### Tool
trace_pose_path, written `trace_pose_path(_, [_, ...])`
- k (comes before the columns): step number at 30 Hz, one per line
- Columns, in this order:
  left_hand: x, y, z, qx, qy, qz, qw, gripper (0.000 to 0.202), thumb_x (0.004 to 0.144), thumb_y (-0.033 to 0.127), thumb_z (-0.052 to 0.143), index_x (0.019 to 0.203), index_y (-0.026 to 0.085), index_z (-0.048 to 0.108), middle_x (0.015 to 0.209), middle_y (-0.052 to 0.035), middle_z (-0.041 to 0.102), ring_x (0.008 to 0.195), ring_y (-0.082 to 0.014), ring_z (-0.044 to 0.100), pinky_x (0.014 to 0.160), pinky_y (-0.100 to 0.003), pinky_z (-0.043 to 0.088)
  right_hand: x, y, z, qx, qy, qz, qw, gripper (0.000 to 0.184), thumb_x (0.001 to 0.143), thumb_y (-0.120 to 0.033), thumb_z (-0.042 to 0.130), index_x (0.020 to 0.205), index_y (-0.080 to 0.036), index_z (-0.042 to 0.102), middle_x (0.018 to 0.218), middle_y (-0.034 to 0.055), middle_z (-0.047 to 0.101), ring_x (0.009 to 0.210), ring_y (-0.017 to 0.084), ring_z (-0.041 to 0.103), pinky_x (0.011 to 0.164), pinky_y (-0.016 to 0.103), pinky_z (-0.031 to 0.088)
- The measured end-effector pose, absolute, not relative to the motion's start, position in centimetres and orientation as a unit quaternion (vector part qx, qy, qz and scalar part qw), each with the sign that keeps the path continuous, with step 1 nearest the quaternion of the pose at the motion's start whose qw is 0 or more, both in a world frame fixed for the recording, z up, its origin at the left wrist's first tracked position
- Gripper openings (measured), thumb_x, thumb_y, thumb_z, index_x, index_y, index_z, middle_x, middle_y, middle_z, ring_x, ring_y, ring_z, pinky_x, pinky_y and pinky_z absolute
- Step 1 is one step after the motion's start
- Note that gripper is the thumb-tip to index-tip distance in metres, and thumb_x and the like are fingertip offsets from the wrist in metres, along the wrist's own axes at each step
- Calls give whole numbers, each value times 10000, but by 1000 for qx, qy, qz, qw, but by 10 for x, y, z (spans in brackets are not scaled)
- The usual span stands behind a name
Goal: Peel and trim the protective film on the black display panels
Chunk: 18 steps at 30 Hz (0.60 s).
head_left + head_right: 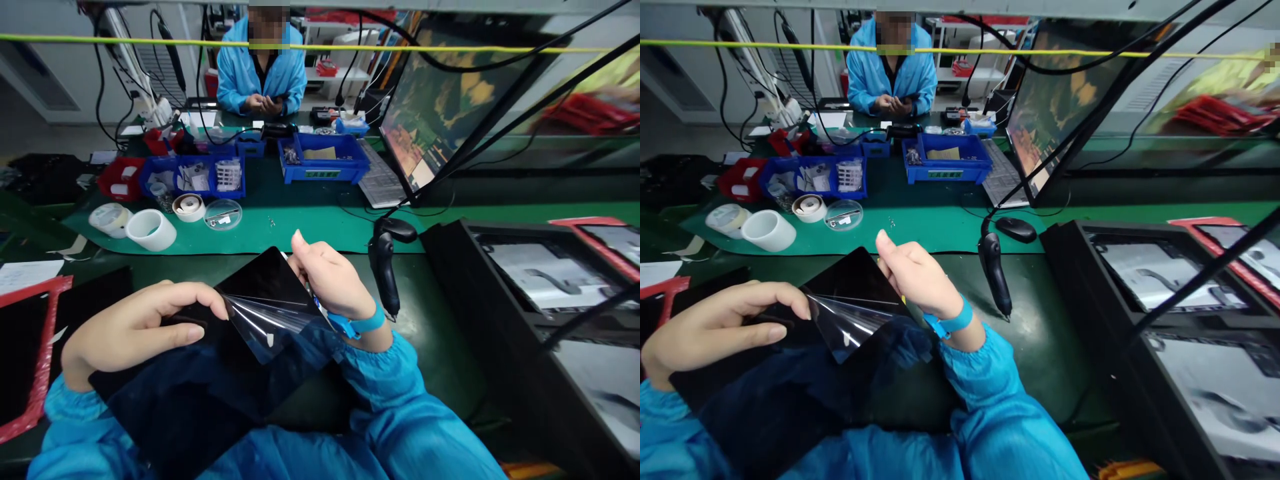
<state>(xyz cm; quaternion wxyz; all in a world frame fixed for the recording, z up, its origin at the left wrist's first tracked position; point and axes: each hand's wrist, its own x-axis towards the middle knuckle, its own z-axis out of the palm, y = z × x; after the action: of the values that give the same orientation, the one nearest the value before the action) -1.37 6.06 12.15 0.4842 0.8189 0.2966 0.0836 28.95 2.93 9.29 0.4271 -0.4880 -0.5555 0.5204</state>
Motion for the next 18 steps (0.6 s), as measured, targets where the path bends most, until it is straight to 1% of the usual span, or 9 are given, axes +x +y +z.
trace_pose_path(1, [-14,59,122,814,296,86,492,214,1038,321,640,1234,317,725,1230,-16,761,1142,-215,727,963,-239,592,289,29,93,-487,-557,524,422,850,961,-904,337,464,-221,431,424,-11,373,432,100,348,488,327,228])
trace_pose_path(2, [-14,58,123,810,297,88,498,206,1037,324,641,1223,314,727,1221,-17,762,1138,-215,729,957,-238,595,288,28,94,-486,-559,524,421,853,963,-903,332,457,-222,425,420,-9,371,429,100,346,487,328,223])
trace_pose_path(3, [-13,57,123,807,298,91,502,202,1037,326,640,1218,311,728,1217,-19,762,1134,-215,730,952,-239,598,288,27,95,-484,-561,521,423,842,955,-900,372,455,-224,382,422,-20,337,430,94,311,486,326,205])
trace_pose_path(6, [-12,56,123,802,300,99,507,208,1037,325,637,1220,298,731,1223,-31,759,1137,-224,728,961,-260,603,287,25,97,-466,-578,509,435,814,901,-834,607,516,-232,217,496,-63,196,495,74,171,498,314,138])
trace_pose_path(8, [-12,58,123,795,298,107,518,206,1026,319,651,1209,281,738,1206,-44,761,1130,-236,729,954,-276,611,289,25,99,-441,-603,507,430,780,904,-758,678,566,-232,212,559,-69,172,547,77,147,513,305,136])
trace_pose_path(10, [-13,61,123,790,292,113,527,197,1008,308,676,1185,261,749,1182,-56,764,1112,-243,733,948,-286,615,295,26,99,-408,-628,516,416,715,931,-690,692,590,-224,271,593,-68,201,573,83,176,523,291,169])
trace_pose_path(13, [-16,63,124,791,290,115,526,202,1004,299,684,1189,258,753,1195,-61,767,1102,-238,739,947,-279,614,306,27,100,-363,-649,549,382,605,912,-598,760,633,-207,392,628,-66,299,596,88,259,543,261,245])
trace_pose_path(16, [-18,60,124,803,290,101,510,230,1023,321,653,1230,280,744,1239,-53,766,1136,-245,739,955,-277,616,311,26,100,-356,-654,571,345,520,847,-579,825,695,-194,512,650,-53,432,615,102,374,556,245,320])
trace_pose_path(18, [-19,57,123,829,291,83,470,255,1027,345,640,1259,316,741,1255,-36,770,1129,-246,744,950,-271,617,308,25,100,-372,-661,562,331,507,787,-593,867,714,-183,579,654,-38,506,630,119,444,562,245,359])
